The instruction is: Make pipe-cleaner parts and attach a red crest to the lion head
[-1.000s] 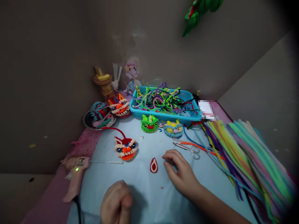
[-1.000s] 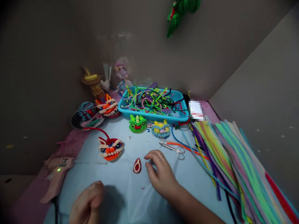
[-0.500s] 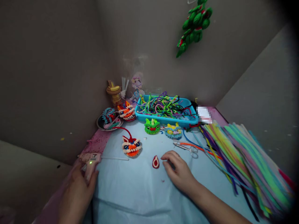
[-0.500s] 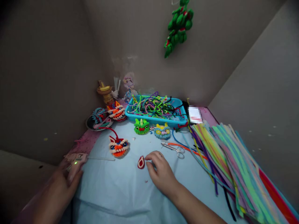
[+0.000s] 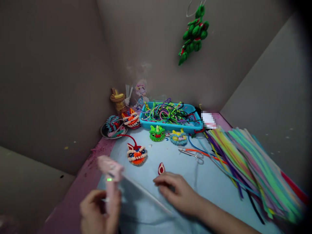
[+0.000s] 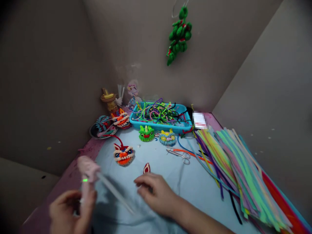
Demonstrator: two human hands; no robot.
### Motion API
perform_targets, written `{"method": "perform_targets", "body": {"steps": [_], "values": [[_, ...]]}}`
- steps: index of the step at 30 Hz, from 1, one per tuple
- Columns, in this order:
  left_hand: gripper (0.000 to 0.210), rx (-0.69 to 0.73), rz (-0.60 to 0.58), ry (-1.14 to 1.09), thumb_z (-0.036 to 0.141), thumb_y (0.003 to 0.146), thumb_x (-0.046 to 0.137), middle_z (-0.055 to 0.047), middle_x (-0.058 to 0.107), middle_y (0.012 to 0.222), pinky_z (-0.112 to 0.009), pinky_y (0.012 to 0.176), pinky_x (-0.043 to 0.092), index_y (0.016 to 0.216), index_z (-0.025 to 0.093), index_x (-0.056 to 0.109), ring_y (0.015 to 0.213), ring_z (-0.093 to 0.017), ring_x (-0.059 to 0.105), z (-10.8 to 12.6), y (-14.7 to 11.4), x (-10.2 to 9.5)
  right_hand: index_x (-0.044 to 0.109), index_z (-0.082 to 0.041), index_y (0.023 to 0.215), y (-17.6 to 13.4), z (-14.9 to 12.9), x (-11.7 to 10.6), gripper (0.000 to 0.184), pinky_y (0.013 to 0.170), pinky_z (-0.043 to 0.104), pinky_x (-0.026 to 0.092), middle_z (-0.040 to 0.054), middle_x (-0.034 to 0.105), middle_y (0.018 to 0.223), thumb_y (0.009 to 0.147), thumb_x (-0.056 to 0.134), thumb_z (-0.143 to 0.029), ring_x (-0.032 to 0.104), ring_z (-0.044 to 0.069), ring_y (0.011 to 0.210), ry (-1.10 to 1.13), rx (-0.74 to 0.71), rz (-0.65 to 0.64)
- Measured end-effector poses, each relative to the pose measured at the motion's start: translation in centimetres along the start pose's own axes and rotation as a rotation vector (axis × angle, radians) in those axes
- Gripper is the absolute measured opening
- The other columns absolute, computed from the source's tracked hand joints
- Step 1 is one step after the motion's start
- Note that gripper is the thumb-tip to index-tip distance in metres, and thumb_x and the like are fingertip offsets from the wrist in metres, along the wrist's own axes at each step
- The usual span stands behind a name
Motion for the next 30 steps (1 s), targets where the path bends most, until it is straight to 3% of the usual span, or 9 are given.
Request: {"method": "perform_targets", "body": {"steps": [2, 4, 7, 11, 14, 17, 20, 24, 30], "values": [[0.026, 0.222, -0.13, -0.077, 0.045, 0.078, 0.058, 0.004, 0.047, 0.055, -0.023, 0.038, 0.037, 0.073, 0.021, 0.048, 0.041, -0.011, 0.046, 4.1, -2.1, 3.2, 0.055, -0.021, 0.117, -0.8, -1.1, 2.7, 0.044, 0.07, 0.03, 0.05, 0.0085, 0.065, 0.098, 0.083, 0.055, -0.048, 0.062, 0.019, 0.08, 0.307, 0.033, -0.114], [0.016, 0.461, -0.134, -0.168, 0.035, 0.082, 0.054, -0.001, 0.055, 0.067, -0.024, 0.045, 0.044, 0.085, 0.02, 0.047, 0.05, -0.013, 0.053, 8.0, -4.2, 5.0, 0.056, -0.02, 0.114, -1.5, -0.9, 4.0, 0.051, 0.075, 0.031, 0.051, 0.008, 0.064, 0.095, 0.08, 0.053, -0.059, 0.061, 0.02, 0.083, 0.487, 0.102, -0.078], [0.025, 0.688, -0.146, -0.203, 0.018, 0.079, 0.053, -0.007, 0.06, 0.081, -0.03, 0.058, 0.051, 0.103, 0.018, 0.046, 0.068, -0.018, 0.06, 11.5, -6.7, 7.0, 0.062, -0.019, 0.098, -2.7, 2.1, 2.9, 0.042, 0.076, 0.033, 0.051, 0.0074, 0.065, 0.086, 0.082, 0.051, -0.057, 0.061, 0.02, 0.079, 0.656, 0.284, 0.21], [0.022, 0.752, -0.288, -0.309, 0.022, 0.081, 0.049, -0.012, 0.061, 0.096, -0.038, 0.073, 0.053, 0.102, 0.019, 0.049, 0.09, -0.023, 0.06, 12.5, -7.7, 8.6, 0.064, -0.018, 0.088, -3.8, 4.6, -0.8, 0.034, 0.076, 0.036, 0.05, 0.0093, 0.066, 0.085, 0.079, 0.059, -0.05, 0.062, 0.022, 0.078, 0.789, 0.355, 0.493], [0.017, 0.709, -0.286, -0.327, 0.022, 0.083, 0.05, -0.011, 0.061, 0.099, -0.035, 0.077, 0.051, 0.099, 0.019, 0.053, 0.094, -0.021, 0.059, 11.0, -4.7, 7.8, 0.063, -0.019, 0.074, -4.0, 4.8, -4.8, 0.029, 0.07, 0.032, 0.049, 0.0053, 0.064, 0.075, 0.073, 0.064, -0.047, 0.059, 0.02, 0.073, 0.728, 0.326, 0.633], [0.008, 0.512, -0.225, -0.242, 0.023, 0.083, 0.053, -0.005, 0.061, 0.084, -0.031, 0.072, 0.05, 0.081, 0.02, 0.06, 0.082, -0.018, 0.06, 8.0, 1.7, 7.2, 0.058, -0.019, 0.068, -4.0, 4.9, -8.0, 0.028, 0.061, 0.027, 0.045, 0.002, 0.059, 0.065, 0.07, 0.067, -0.045, 0.053, 0.017, 0.065, 0.627, 0.361, 0.708], [0.026, 0.282, -0.175, -0.105, 0.039, 0.082, 0.053, -0.008, 0.065, 0.094, -0.038, 0.081, 0.047, 0.088, 0.019, 0.067, 0.09, -0.022, 0.059, 4.9, 8.2, 7.8, 0.056, -0.018, 0.065, -3.2, 4.6, -9.6, 0.032, 0.056, 0.025, 0.04, 0.0016, 0.056, 0.062, 0.072, 0.065, -0.048, 0.048, 0.014, 0.06, 0.522, 0.397, 0.659], [0.036, 0.244, -0.273, -0.046, 0.045, 0.078, 0.052, -0.011, 0.066, 0.099, -0.043, 0.088, 0.042, 0.088, 0.016, 0.071, 0.097, -0.027, 0.057, 4.4, 12.4, 11.0, 0.058, -0.016, 0.061, -0.5, 3.8, -9.5, 0.039, 0.051, 0.025, 0.038, 0.0019, 0.054, 0.059, 0.069, 0.063, -0.053, 0.046, 0.014, 0.055, 0.354, 0.444, 0.451], [0.026, 0.251, -0.36, -0.129, 0.039, 0.079, 0.054, -0.006, 0.065, 0.081, -0.037, 0.08, 0.042, 0.071, 0.019, 0.068, 0.086, -0.023, 0.058, 5.9, 12.7, 13.8, 0.064, -0.016, 0.068, 3.0, 5.1, -6.8, 0.032, 0.052, 0.026, 0.044, 0.0001, 0.057, 0.055, 0.071, 0.064, -0.048, 0.05, 0.014, 0.051, 0.292, 0.44, 0.287]]}}
Point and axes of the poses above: each hand's wrist, its own y-axis towards the middle knuckle, its own x-axis out of the palm, z = x × y, the point moved 9 cm from there along y, towards the middle knuckle
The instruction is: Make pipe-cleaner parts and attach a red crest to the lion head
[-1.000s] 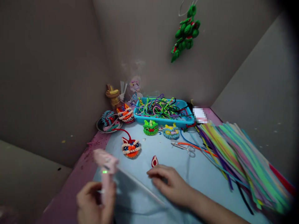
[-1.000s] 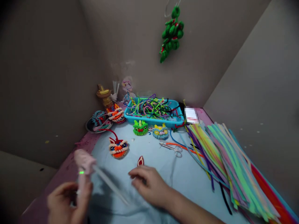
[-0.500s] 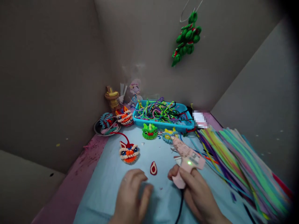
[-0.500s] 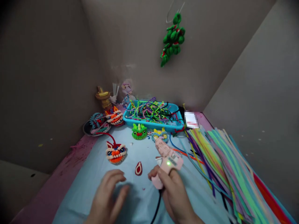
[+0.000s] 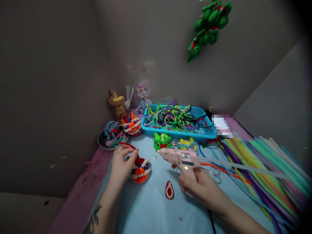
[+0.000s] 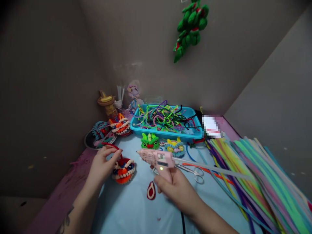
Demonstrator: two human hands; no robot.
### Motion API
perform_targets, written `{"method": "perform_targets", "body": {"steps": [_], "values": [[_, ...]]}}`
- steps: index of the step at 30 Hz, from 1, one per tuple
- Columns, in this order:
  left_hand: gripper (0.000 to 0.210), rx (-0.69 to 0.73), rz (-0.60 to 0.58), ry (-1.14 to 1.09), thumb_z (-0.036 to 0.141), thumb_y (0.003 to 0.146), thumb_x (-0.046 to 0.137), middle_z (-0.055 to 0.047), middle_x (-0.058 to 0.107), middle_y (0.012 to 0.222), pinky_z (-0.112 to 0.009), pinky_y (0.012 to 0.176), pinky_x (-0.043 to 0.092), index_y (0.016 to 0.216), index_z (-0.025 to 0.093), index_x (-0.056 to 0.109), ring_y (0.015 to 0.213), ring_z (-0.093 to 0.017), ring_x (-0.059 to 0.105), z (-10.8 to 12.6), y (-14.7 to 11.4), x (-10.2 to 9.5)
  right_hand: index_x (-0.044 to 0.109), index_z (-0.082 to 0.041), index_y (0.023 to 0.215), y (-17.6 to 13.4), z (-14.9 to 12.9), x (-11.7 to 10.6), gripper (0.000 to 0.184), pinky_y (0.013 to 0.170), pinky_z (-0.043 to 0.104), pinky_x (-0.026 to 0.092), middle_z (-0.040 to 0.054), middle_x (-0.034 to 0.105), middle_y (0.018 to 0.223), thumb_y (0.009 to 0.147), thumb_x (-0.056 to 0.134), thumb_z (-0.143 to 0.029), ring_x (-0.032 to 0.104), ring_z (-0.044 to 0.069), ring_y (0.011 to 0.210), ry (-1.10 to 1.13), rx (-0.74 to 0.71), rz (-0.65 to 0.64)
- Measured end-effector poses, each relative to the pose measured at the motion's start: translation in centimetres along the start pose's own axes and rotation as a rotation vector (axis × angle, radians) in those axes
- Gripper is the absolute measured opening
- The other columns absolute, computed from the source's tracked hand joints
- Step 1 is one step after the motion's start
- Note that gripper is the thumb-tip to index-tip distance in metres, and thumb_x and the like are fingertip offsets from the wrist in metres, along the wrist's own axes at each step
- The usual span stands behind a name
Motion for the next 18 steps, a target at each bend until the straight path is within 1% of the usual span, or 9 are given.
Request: {"method": "perform_targets", "body": {"steps": [2, 4, 6, 9, 13, 15, 18], "values": [[0.024, 0.059, 0.023, -0.035, 0.035, 0.08, 0.055, -0.005, 0.063, 0.08, -0.035, 0.077, 0.041, 0.067, 0.018, 0.065, 0.083, -0.021, 0.056, 1.0, -0.4, -0.2, 0.066, -0.015, 0.081, 0.4, 1.3, 0.7, 0.034, 0.057, 0.028, 0.048, 0.002, 0.063, 0.063, 0.071, 0.065, -0.047, 0.057, 0.016, 0.058, 0.012, 0.037, -0.011], [0.023, 0.124, 0.019, -0.082, 0.032, 0.082, 0.054, -0.004, 0.062, 0.078, -0.033, 0.075, 0.04, 0.065, 0.018, 0.061, 0.081, -0.019, 0.055, 1.9, -0.9, -0.5, 0.065, -0.014, 0.096, 0.4, 2.5, 0.7, 0.042, 0.067, 0.033, 0.052, 0.0061, 0.069, 0.078, 0.071, 0.066, -0.048, 0.063, 0.021, 0.071, 0.004, 0.082, 0.01], [0.02, 0.186, -0.001, -0.131, 0.027, 0.084, 0.053, -0.003, 0.063, 0.079, -0.032, 0.076, 0.04, 0.067, 0.018, 0.06, 0.082, -0.018, 0.055, 2.7, -1.4, -0.7, 0.064, -0.016, 0.108, 0.4, 2.6, 0.8, 0.049, 0.078, 0.039, 0.052, 0.0097, 0.07, 0.094, 0.072, 0.066, -0.049, 0.064, 0.026, 0.086, -0.023, 0.073, -0.007], [0.012, 0.26, -0.039, -0.189, 0.02, 0.085, 0.053, -0.001, 0.066, 0.084, -0.032, 0.082, 0.04, 0.077, 0.02, 0.062, 0.087, -0.016, 0.056, 3.5, -1.9, -0.6, 0.062, -0.02, 0.116, 0.6, 1.1, 1.4, 0.048, 0.089, 0.044, 0.049, 0.0101, 0.068, 0.107, 0.076, 0.063, -0.047, 0.062, 0.03, 0.099, -0.079, -0.026, -0.112], [0.013, 0.341, -0.097, -0.226, 0.015, 0.085, 0.052, 0.0, 0.066, 0.094, -0.036, 0.096, 0.036, 0.084, 0.023, 0.062, 0.107, -0.018, 0.053, 4.1, -2.4, 0.1, 0.057, -0.023, 0.125, 0.8, -1.0, 2.2, 0.045, 0.1, 0.047, 0.041, 0.0094, 0.063, 0.12, 0.083, 0.056, -0.039, 0.057, 0.03, 0.112, -0.135, -0.115, -0.201], [0.015, 0.363, -0.122, -0.241, 0.013, 0.085, 0.051, -0.001, 0.065, 0.099, -0.037, 0.097, 0.037, 0.084, 0.024, 0.061, 0.114, -0.019, 0.05, 4.2, -2.6, 0.3, 0.055, -0.023, 0.128, 0.8, -1.7, 2.6, 0.045, 0.104, 0.047, 0.037, 0.0087, 0.06, 0.126, 0.084, 0.053, -0.033, 0.052, 0.03, 0.118, -0.155, -0.139, -0.235], [0.017, 0.378, -0.159, -0.275, 0.01, 0.085, 0.049, -0.002, 0.065, 0.103, -0.035, 0.095, 0.041, 0.084, 0.024, 0.06, 0.117, -0.019, 0.05, 4.4, -3.0, 0.7, 0.054, -0.024, 0.129, 0.7, -2.1, 3.1, 0.047, 0.106, 0.046, 0.035, 0.0071, 0.058, 0.128, 0.082, 0.053, -0.025, 0.048, 0.029, 0.124, -0.204, -0.139, -0.269]]}}
Point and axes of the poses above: each hand's wrist, its own y-axis towards the middle knuckle, its own x-axis out of the palm, z = x × y, the point moved 9 cm from there along y, towards the middle knuckle
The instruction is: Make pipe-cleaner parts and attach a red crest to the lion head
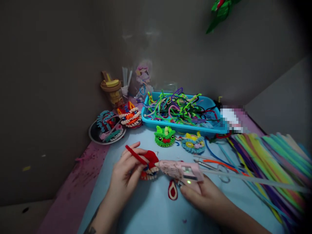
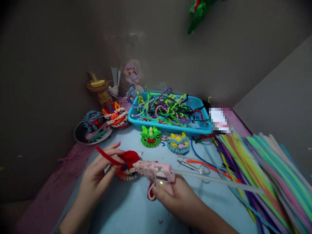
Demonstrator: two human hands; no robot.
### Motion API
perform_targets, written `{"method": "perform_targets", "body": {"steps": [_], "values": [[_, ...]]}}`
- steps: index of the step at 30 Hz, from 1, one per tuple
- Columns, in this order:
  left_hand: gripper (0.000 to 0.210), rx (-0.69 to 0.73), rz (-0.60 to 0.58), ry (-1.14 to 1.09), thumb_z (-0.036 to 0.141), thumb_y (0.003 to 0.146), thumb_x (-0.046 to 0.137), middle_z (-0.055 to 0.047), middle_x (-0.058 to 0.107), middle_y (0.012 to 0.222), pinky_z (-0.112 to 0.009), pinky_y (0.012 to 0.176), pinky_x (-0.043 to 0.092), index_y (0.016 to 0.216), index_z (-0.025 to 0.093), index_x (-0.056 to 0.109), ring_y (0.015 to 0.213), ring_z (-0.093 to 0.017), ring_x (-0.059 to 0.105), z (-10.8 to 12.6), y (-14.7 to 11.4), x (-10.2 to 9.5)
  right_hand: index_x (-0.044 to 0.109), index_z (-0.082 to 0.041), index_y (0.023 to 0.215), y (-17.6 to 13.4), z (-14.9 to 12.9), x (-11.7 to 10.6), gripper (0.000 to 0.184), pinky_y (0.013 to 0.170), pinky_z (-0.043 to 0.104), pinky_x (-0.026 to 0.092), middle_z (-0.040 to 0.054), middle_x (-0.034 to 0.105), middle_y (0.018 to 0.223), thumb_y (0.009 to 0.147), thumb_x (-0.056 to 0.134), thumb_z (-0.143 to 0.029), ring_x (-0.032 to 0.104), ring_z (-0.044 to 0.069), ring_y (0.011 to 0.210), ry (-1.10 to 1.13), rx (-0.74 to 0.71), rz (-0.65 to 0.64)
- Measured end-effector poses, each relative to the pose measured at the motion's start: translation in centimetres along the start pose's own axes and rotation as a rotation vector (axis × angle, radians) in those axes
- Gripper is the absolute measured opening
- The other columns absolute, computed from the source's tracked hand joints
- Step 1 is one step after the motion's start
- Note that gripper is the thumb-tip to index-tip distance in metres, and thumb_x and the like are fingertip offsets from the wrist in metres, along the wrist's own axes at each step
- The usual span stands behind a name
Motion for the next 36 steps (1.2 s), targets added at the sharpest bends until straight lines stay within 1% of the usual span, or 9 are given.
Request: {"method": "perform_targets", "body": {"steps": [5, 9, 13, 17, 21, 25, 30, 36], "values": [[0.019, 0.012, -0.03, -0.042, 0.008, 0.085, 0.049, -0.003, 0.065, 0.103, -0.034, 0.092, 0.046, 0.085, 0.023, 0.059, 0.115, -0.019, 0.053, 0.2, -0.3, 0.5, 0.055, -0.025, 0.128, -0.1, -0.1, 0.5, 0.047, 0.107, 0.043, 0.035, 0.0046, 0.054, 0.133, 0.081, 0.053, -0.02, 0.047, 0.027, 0.125, 0.019, 0.025, -0.068], [0.022, 0.059, -0.056, -0.06, 0.006, 0.084, 0.047, -0.002, 0.066, 0.101, -0.037, 0.095, 0.045, 0.087, 0.024, 0.06, 0.115, -0.02, 0.054, 0.7, -0.2, 0.8, 0.053, -0.026, 0.129, -0.3, 0.4, 0.6, 0.046, 0.107, 0.043, 0.035, 0.004, 0.051, 0.136, 0.084, 0.05, -0.022, 0.046, 0.026, 0.126, 0.053, 0.059, -0.101], [0.023, 0.11, -0.079, -0.085, 0.006, 0.085, 0.046, -0.003, 0.066, 0.1, -0.038, 0.097, 0.044, 0.091, 0.023, 0.06, 0.113, -0.02, 0.055, 1.3, 0.1, 0.9, 0.05, -0.028, 0.132, -0.3, 0.6, 0.7, 0.047, 0.108, 0.043, 0.033, 0.0038, 0.05, 0.137, 0.085, 0.051, -0.022, 0.046, 0.025, 0.125, 0.069, 0.061, -0.129], [0.021, 0.12, -0.087, -0.1, 0.007, 0.084, 0.047, -0.004, 0.067, 0.099, -0.039, 0.097, 0.044, 0.089, 0.022, 0.06, 0.114, -0.02, 0.054, 1.5, 0.2, 1.0, 0.051, -0.028, 0.131, -0.2, 0.6, 0.7, 0.047, 0.107, 0.041, 0.035, 0.0042, 0.051, 0.136, 0.084, 0.053, -0.021, 0.047, 0.024, 0.125, 0.107, 0.087, -0.128], [0.019, 0.129, -0.083, -0.097, 0.008, 0.084, 0.048, -0.004, 0.068, 0.097, -0.042, 0.096, 0.044, 0.087, 0.022, 0.06, 0.112, -0.022, 0.055, 1.5, 0.0, 0.9, 0.051, -0.026, 0.131, -0.2, 0.5, 0.8, 0.046, 0.106, 0.044, 0.036, 0.0065, 0.051, 0.135, 0.085, 0.053, -0.024, 0.048, 0.026, 0.123, 0.147, 0.087, -0.131], [0.018, 0.136, -0.079, -0.092, 0.009, 0.084, 0.048, -0.004, 0.068, 0.096, -0.043, 0.095, 0.045, 0.085, 0.022, 0.06, 0.111, -0.022, 0.056, 1.7, 0.0, 0.9, 0.052, -0.025, 0.13, -0.3, 0.4, 0.8, 0.045, 0.108, 0.045, 0.031, 0.0066, 0.052, 0.135, 0.085, 0.052, -0.024, 0.046, 0.025, 0.125, 0.128, 0.07, -0.141], [0.018, 0.133, -0.069, -0.087, 0.01, 0.085, 0.048, -0.004, 0.069, 0.095, -0.044, 0.095, 0.045, 0.083, 0.021, 0.061, 0.11, -0.022, 0.057, 1.8, 0.2, 0.8, 0.056, -0.025, 0.125, -0.1, 0.3, 1.0, 0.043, 0.106, 0.042, 0.035, 0.0061, 0.052, 0.135, 0.082, 0.053, -0.022, 0.05, 0.024, 0.121, 0.122, 0.113, -0.152], [0.019, 0.15, -0.059, -0.095, 0.007, 0.083, 0.049, -0.005, 0.069, 0.094, -0.043, 0.094, 0.047, 0.084, 0.022, 0.061, 0.108, -0.022, 0.058, 1.8, 0.2, 0.6, 0.055, -0.026, 0.127, 0.1, -0.2, 0.8, 0.043, 0.107, 0.041, 0.034, 0.0046, 0.051, 0.135, 0.084, 0.051, -0.023, 0.046, 0.024, 0.125, 0.109, 0.098, -0.147]]}}
Point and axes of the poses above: each hand's wrist, its own y-axis towards the middle knuckle, its own x-axis out of the palm, z = x × y, the point moved 9 cm from there along y, towards the middle knuckle
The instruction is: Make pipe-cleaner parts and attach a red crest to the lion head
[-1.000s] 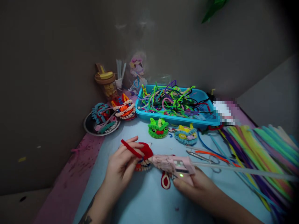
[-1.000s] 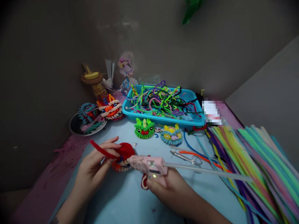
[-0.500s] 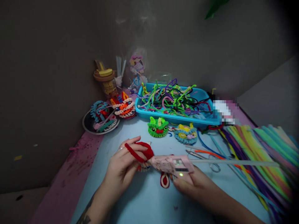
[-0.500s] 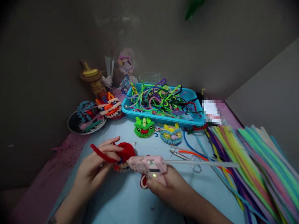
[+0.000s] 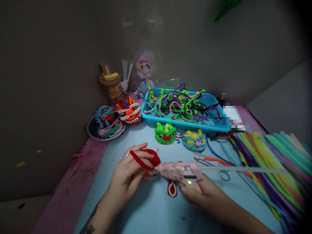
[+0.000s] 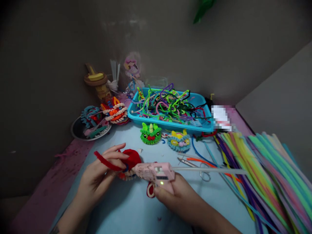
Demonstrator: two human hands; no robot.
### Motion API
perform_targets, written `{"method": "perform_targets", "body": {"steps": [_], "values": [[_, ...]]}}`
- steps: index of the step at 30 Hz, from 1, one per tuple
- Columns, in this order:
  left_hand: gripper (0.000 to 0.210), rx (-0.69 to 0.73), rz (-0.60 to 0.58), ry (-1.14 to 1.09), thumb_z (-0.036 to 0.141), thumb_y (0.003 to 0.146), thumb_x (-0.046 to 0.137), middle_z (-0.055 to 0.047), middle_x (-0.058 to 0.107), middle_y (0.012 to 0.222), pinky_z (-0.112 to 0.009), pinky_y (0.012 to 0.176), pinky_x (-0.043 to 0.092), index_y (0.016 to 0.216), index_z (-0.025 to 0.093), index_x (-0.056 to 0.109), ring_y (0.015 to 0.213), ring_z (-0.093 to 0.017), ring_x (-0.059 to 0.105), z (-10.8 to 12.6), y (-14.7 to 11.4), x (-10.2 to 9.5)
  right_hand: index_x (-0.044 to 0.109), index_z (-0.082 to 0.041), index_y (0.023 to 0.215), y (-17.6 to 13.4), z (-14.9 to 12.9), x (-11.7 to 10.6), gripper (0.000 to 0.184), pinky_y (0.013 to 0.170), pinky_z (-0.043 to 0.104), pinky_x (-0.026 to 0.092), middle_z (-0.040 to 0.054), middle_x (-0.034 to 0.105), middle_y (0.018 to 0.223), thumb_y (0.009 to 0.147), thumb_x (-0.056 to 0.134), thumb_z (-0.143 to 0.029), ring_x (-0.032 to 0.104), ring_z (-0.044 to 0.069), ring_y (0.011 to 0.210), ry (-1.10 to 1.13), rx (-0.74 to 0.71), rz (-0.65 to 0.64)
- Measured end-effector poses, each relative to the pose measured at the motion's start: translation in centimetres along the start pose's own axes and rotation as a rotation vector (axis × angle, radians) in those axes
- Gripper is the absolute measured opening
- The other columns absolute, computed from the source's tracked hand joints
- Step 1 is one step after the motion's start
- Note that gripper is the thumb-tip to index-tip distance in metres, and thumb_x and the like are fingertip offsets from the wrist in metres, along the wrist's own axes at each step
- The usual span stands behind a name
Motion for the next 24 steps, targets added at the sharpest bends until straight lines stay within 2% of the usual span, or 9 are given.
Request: {"method": "perform_targets", "body": {"steps": [7, 15, 24], "values": [[0.02, -0.007, 0.012, -0.004, 0.007, 0.083, 0.049, -0.005, 0.07, 0.095, -0.043, 0.092, 0.048, 0.086, 0.022, 0.062, 0.111, -0.023, 0.057, -0.1, -0.1, -0.1, 0.053, -0.027, 0.129, -0.1, -0.3, -0.4, 0.041, 0.107, 0.042, 0.035, 0.0056, 0.052, 0.134, 0.088, 0.048, -0.027, 0.049, 0.024, 0.123, -0.04, -0.051, 0.023], [0.019, -0.005, 0.02, -0.014, 0.009, 0.084, 0.049, -0.005, 0.07, 0.096, -0.042, 0.094, 0.047, 0.086, 0.022, 0.062, 0.111, -0.023, 0.057, -0.3, -0.2, -0.2, 0.049, -0.026, 0.132, -0.5, 1.7, -0.9, 0.045, 0.107, 0.043, 0.035, 0.0066, 0.052, 0.135, 0.088, 0.051, -0.032, 0.048, 0.027, 0.123, -0.005, -0.023, 0.069], [0.021, -0.004, 0.042, 0.015, 0.006, 0.082, 0.05, -0.005, 0.07, 0.095, -0.043, 0.093, 0.048, 0.085, 0.022, 0.062, 0.108, -0.023, 0.058, -0.2, -0.1, -0.4, 0.052, -0.024, 0.131, -0.4, 1.2, -1.2, 0.045, 0.105, 0.043, 0.037, 0.0068, 0.056, 0.131, 0.086, 0.05, -0.03, 0.051, 0.027, 0.121, -0.026, -0.015, 0.086]]}}
Point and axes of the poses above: each hand's wrist, its own y-axis towards the middle knuckle, its own x-axis out of the palm, z = x × y, the point moved 9 cm from there along y, towards the middle knuckle
